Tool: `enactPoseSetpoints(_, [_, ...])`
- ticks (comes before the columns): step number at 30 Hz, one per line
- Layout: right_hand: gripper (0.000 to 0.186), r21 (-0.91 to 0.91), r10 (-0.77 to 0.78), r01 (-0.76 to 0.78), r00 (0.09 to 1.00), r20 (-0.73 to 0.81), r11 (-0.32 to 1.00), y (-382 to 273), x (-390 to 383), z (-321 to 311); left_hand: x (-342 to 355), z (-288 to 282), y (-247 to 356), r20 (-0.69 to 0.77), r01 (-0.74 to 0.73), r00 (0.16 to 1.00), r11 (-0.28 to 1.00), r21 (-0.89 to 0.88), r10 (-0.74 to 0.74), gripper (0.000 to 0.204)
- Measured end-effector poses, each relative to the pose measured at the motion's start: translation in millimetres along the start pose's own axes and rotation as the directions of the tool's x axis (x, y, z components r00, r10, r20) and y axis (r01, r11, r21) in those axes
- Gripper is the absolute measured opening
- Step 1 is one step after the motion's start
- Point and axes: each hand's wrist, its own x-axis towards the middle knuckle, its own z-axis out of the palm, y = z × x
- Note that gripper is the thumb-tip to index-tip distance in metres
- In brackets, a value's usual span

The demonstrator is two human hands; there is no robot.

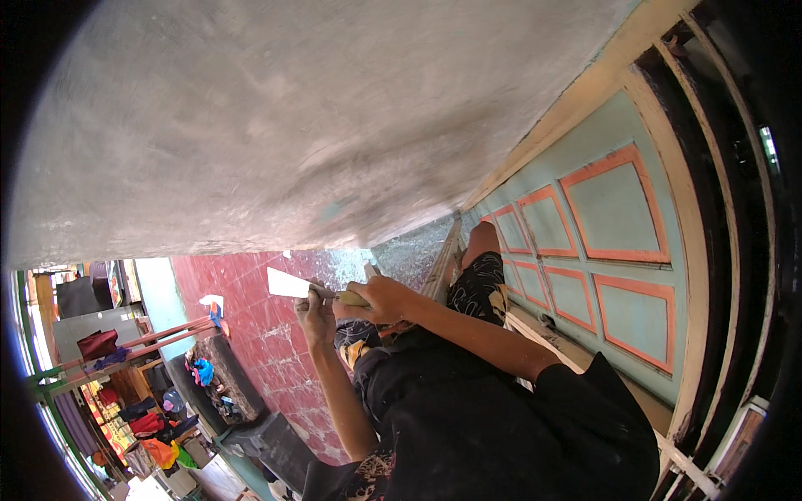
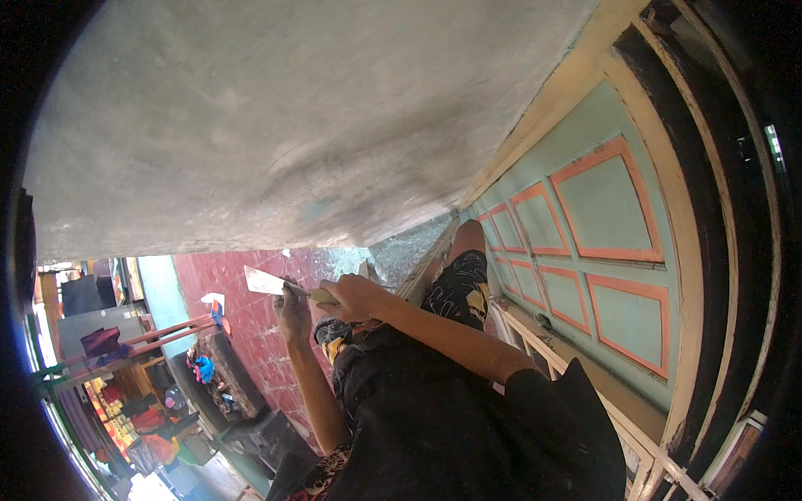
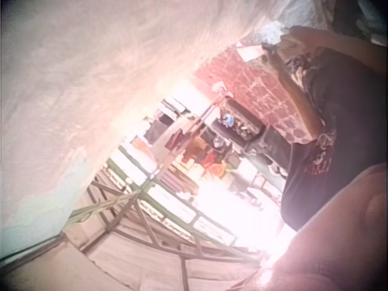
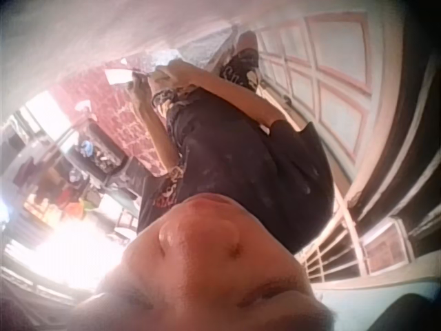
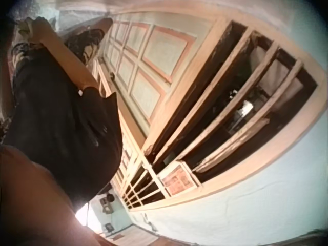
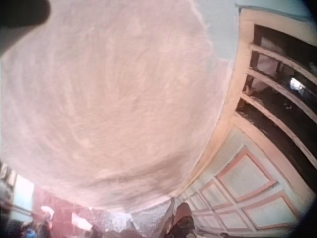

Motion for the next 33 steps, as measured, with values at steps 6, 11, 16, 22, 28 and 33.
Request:
enactPoseSetpoints(6, [0.033, 0.001, -0.042, 0.042, 0.997, -0.065, 0.999, -6.0, -1.5, -3.2, 2.9, -1.0, 8.1, -0.046, -0.010, 0.999, 0.995, 0.101, 0.015, 0.017])
enactPoseSetpoints(11, [0.041, -0.036, -0.094, 0.092, 0.994, -0.054, 0.995, 7.5, 1.1, 6.8, 6.6, 4.1, 36.3, -0.141, -0.069, 0.986, 0.987, 0.147, 0.090, 0.006])
enactPoseSetpoints(16, [0.044, -0.015, -0.094, 0.094, 0.995, -0.038, 0.996, 3.3, 0.7, 3.2, 8.5, 5.6, 57.2, -0.217, -0.098, 0.965, 0.970, 0.223, 0.147, 0.004])
enactPoseSetpoints(22, [0.036, -0.036, -0.030, 0.032, 0.999, 0.041, 0.999, -7.5, 0.5, -4.9, 7.4, -25.8, 58.9, -0.174, -0.125, 0.972, 0.973, 0.196, 0.160, 0.006])
enactPoseSetpoints(28, [0.037, -0.051, -0.040, 0.042, 0.999, 0.034, 0.998, -5.9, -0.1, -3.4, 6.9, -30.1, 63.4, -0.183, -0.182, 0.960, 0.970, 0.160, 0.210, 0.007])
enactPoseSetpoints(33, [0.036, -0.061, -0.041, 0.043, 0.999, 0.036, 0.997, -1.7, 0.9, 0.1, 6.2, -15.1, 59.5, -0.208, -0.162, 0.955, 0.958, 0.235, 0.213, 0.006])
